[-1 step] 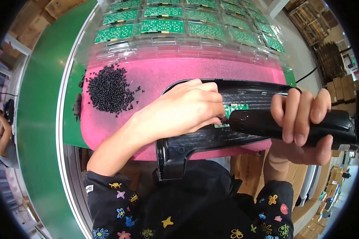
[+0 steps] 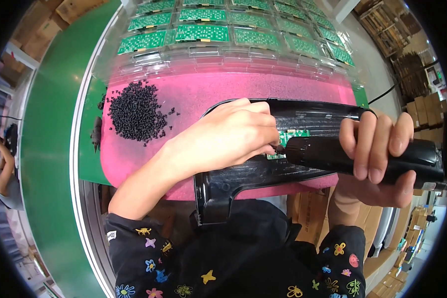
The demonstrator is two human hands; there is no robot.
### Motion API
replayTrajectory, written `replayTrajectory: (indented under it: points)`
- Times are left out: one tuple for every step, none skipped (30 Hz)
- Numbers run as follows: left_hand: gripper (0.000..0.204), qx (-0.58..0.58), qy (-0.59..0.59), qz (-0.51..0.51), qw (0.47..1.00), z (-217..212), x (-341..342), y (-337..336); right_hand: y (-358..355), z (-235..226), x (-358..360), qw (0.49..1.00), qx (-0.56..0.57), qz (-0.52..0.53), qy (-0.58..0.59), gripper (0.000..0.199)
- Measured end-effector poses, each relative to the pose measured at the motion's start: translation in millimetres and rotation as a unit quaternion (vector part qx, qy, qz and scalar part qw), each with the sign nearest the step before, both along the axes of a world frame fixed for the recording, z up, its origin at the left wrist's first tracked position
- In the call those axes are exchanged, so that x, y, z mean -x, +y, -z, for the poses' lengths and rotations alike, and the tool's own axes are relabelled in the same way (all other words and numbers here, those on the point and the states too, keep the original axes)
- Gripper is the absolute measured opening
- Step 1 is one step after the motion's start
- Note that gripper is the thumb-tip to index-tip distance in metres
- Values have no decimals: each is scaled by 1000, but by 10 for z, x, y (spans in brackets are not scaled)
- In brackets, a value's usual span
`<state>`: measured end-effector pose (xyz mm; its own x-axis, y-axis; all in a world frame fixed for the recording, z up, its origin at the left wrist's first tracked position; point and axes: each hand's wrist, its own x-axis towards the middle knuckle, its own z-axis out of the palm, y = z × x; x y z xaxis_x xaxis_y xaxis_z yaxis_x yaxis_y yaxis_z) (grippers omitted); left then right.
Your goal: The person is assembling an electronic device by placing a printed circuit board into a plastic casing and securing it with screws using an electric screwdriver.
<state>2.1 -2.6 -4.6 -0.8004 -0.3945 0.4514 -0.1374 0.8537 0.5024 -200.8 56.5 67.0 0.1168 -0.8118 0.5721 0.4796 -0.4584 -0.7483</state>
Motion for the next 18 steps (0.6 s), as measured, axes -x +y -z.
replayTrajectory:
  points:
    - [18, 0, 0, 1, 1000, 4, 5, -6, 14, -2, 7, 1000, 2, -1, -8, 29]
    - [17, -7, 18, 5, 1000, 9, 9, -13, 30, -6, 10, 1000, 2, 0, -8, 29]
    - [17, -14, 35, 9, 999, 16, 14, -14, 48, -10, 12, 1000, 1, 2, -18, 29]
    - [17, -14, 35, 11, 999, 21, 20, -14, 62, -23, 17, 1000, 0, 5, -29, 29]
    - [17, -36, 43, 17, 998, 36, 26, -10, 72, -33, 31, 1000, 0, 7, -29, 29]
    - [17, -58, 51, 23, 997, 41, 31, -4, 83, -42, 52, 999, 10, -1, -32, 29]
    - [17, -59, 51, 23, 997, 29, 30, 1, 83, -40, 64, 999, 20, -11, -36, 29]
    - [17, -71, 58, 22, 996, 4, 26, 10, 87, -36, 64, 999, 20, -19, -42, 30]
    - [18, -83, 65, 20, 994, -8, 20, 19, 85, -24, 58, 999, 18, -18, -43, 30]
    - [18, -84, 66, 25, 994, -7, 22, 8, 82, -22, 59, 998, 25, -19, -46, 30]
    - [21, -100, 38, 34, 994, -3, 13, -11, 76, -20, 65, 998, 31, -19, -49, 31]
    - [25, -115, 11, 44, 992, 1, 10, -22, 68, -31, 79, 999, 21, -27, -32, 31]
    - [25, -117, 11, 50, 992, -6, 25, -22, 59, -41, 99, 999, 10, -33, -15, 31]
    - [31, -72, 25, 5, 997, -29, 44, -21, 30, -25, 100, 999, 11, -17, 27, 32]
    - [37, -27, 39, -39, 998, -51, 59, -24, 38, -8, 82, 998, -10, 13, 60, 33]
    - [47, 0, 11, -58, 998, -67, 13, -60, 53, 4, 28, 995, -42, 36, 79, 34]
    - [46, 10, 0, -94, 996, -87, -10, -76, 68, 15, -21, 991, -74, 59, 97, 35]
    - [45, 11, -6, -127, 992, -80, -20, -77, 74, 41, -48, 988, -87, 73, 106, 36]
